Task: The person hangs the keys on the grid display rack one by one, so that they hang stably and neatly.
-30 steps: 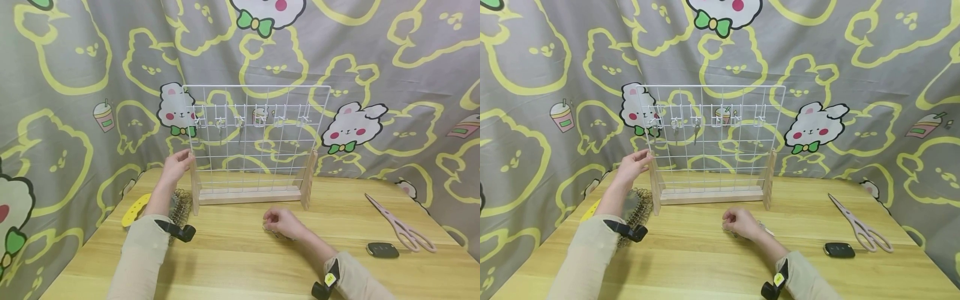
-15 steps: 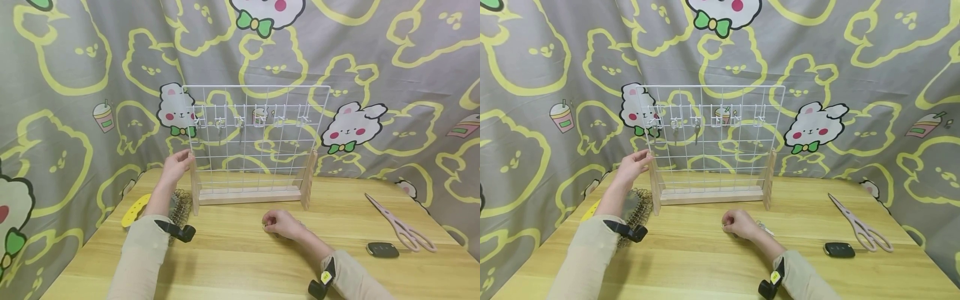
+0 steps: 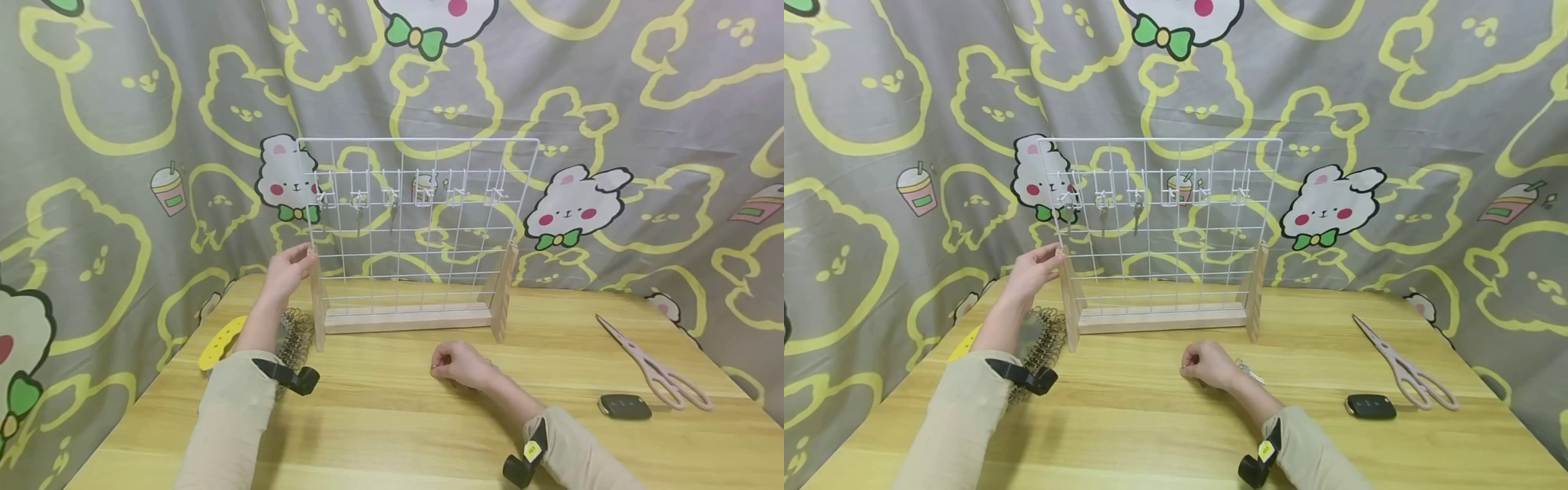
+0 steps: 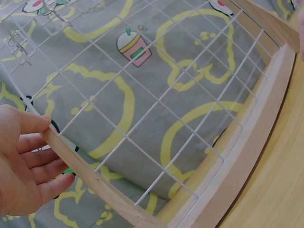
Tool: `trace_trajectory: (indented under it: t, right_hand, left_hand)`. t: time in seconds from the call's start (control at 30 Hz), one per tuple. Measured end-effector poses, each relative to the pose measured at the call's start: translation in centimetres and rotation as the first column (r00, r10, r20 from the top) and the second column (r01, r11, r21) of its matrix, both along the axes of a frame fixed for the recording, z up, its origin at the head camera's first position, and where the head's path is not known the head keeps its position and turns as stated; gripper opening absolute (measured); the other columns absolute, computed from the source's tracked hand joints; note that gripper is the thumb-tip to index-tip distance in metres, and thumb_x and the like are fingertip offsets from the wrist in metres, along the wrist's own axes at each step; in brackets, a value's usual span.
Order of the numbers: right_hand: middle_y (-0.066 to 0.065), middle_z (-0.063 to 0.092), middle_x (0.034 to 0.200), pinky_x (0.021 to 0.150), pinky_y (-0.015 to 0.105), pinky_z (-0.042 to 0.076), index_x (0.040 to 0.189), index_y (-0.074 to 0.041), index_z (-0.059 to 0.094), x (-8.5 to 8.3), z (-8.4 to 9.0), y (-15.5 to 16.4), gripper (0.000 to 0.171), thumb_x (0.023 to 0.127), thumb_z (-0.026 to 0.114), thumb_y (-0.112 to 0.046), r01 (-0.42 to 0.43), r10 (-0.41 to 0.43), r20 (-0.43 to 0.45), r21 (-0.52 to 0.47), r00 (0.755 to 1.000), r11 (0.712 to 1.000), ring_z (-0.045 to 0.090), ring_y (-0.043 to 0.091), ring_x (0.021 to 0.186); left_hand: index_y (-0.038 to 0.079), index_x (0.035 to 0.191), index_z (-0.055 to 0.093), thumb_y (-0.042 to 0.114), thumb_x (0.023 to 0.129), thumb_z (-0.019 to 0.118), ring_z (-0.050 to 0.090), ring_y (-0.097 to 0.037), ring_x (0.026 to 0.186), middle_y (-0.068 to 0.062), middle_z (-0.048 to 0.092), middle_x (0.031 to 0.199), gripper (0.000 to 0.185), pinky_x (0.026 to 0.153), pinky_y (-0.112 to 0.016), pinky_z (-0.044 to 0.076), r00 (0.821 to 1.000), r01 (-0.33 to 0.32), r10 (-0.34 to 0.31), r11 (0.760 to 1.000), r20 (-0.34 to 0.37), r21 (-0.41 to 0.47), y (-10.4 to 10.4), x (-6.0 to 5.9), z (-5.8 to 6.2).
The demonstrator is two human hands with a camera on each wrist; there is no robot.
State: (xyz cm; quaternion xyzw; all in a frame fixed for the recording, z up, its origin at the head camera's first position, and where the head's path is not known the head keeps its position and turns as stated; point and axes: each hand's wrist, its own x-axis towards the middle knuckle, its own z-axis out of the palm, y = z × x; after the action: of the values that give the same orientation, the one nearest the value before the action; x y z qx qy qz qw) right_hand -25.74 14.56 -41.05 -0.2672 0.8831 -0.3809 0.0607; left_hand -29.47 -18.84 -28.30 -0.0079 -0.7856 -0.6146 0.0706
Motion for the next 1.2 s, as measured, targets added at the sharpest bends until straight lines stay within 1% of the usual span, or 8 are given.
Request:
trace_trajectory:
  t: [0.23, 0.47, 0.57, 0.67, 0.73, 0.87, 0.97, 1.2]
  right_hand:
    - [-0.005, 0.056, 0.068, 0.055, 0.021, 0.045, 0.074, -0.008, 0.063, -0.2, -0.1, 0.2, 0.009, 0.082, 0.068, -0.007, 0.011, -0.011, -0.022, -0.009, 1.0, 1.0, 0.049, 0.008, 0.062]
    - [-0.001, 0.057, 0.067, 0.048, 0.022, 0.047, 0.078, -0.008, 0.064, 0.0, 0.3, 0.4, 0.007, 0.085, 0.066, -0.009, 0.034, -0.03, 0.07, -0.058, 0.997, 0.998, 0.052, 0.01, 0.057]
    - [0.0, 0.056, 0.065, 0.043, 0.021, 0.045, 0.08, -0.008, 0.065, 0.1, 0.6, 0.5, 0.006, 0.086, 0.065, -0.01, 0.054, -0.045, 0.118, -0.075, 0.992, 0.996, 0.05, 0.011, 0.053]
    - [0.001, 0.055, 0.065, 0.043, 0.022, 0.043, 0.081, -0.007, 0.064, 0.1, 1.0, 0.8, 0.007, 0.086, 0.064, -0.012, 0.063, -0.05, 0.142, -0.086, 0.989, 0.994, 0.049, 0.012, 0.053]
    - [0.0, 0.056, 0.068, 0.046, 0.023, 0.044, 0.082, -0.007, 0.065, 0.1, 1.3, 0.9, 0.007, 0.087, 0.064, -0.012, 0.058, -0.047, 0.126, -0.087, 0.991, 0.995, 0.049, 0.012, 0.057]
    - [-0.001, 0.059, 0.074, 0.057, 0.024, 0.047, 0.081, -0.007, 0.065, -0.1, 2.1, 1.2, 0.007, 0.086, 0.063, -0.011, 0.033, -0.03, 0.041, -0.072, 0.999, 0.997, 0.052, 0.012, 0.067]
    - [-0.002, 0.061, 0.076, 0.06, 0.024, 0.048, 0.08, -0.007, 0.066, -0.3, 2.6, 1.5, 0.008, 0.086, 0.064, -0.011, 0.028, -0.029, -0.015, -0.058, 0.999, 0.998, 0.053, 0.012, 0.07]
    - [0.004, 0.063, 0.077, 0.055, 0.027, 0.05, 0.081, -0.006, 0.065, -0.7, 4.3, 1.9, 0.009, 0.087, 0.064, -0.013, 0.061, -0.06, 0.012, -0.082, 0.998, 0.995, 0.054, 0.015, 0.066]
  left_hand:
    - [0.002, 0.144, 0.03, 0.017, 0.096, 0.05, 0.035, -0.028, 0.13, -0.017, 0.035, 0.144, 0.053, 0.107, -0.039, 0.034, 1.0, 0.0, 0.0, 1.0, 0.013, 0.001, 0.0, 0.0, 0.1]
    - [0.001, 0.143, 0.031, 0.016, 0.096, 0.05, 0.035, -0.028, 0.13, -0.018, 0.035, 0.144, 0.053, 0.107, -0.039, 0.034, 1.0, 0.001, -0.001, 1.0, 0.004, 0.008, -0.1, -0.1, 0.1]
    - [0.001, 0.143, 0.031, 0.016, 0.096, 0.05, 0.035, -0.028, 0.13, -0.018, 0.035, 0.144, 0.053, 0.107, -0.039, 0.034, 1.0, 0.004, -0.004, 1.0, 0.003, 0.005, -0.1, -0.1, 0.0]
    - [0.001, 0.143, 0.031, 0.016, 0.096, 0.05, 0.036, -0.029, 0.13, -0.018, 0.036, 0.143, 0.053, 0.107, -0.039, 0.034, 1.0, 0.002, -0.002, 1.0, 0.006, 0.004, -0.1, -0.1, 0.0]
    - [0.002, 0.143, 0.031, 0.017, 0.096, 0.05, 0.036, -0.029, 0.129, -0.017, 0.036, 0.144, 0.053, 0.107, -0.039, 0.034, 1.0, 0.001, -0.001, 1.0, 0.009, 0.003, -0.1, -0.2, 0.0]
    - [0.002, 0.144, 0.031, 0.017, 0.096, 0.05, 0.036, -0.029, 0.13, -0.017, 0.035, 0.144, 0.054, 0.107, -0.039, 0.034, 1.0, -0.001, 0.001, 1.0, 0.012, -0.004, -0.1, -0.1, 0.0]
    - [0.002, 0.144, 0.031, 0.017, 0.096, 0.05, 0.036, -0.029, 0.13, -0.017, 0.035, 0.144, 0.053, 0.107, -0.039, 0.034, 1.0, -0.002, 0.002, 1.0, 0.012, -0.005, 0.0, -0.1, 0.0]
    - [0.001, 0.143, 0.031, 0.015, 0.096, 0.05, 0.036, -0.029, 0.13, -0.018, 0.036, 0.143, 0.053, 0.106, -0.039, 0.035, 1.0, 0.001, -0.001, 1.0, -0.004, 0.004, 0.0, 0.0, 0.0]
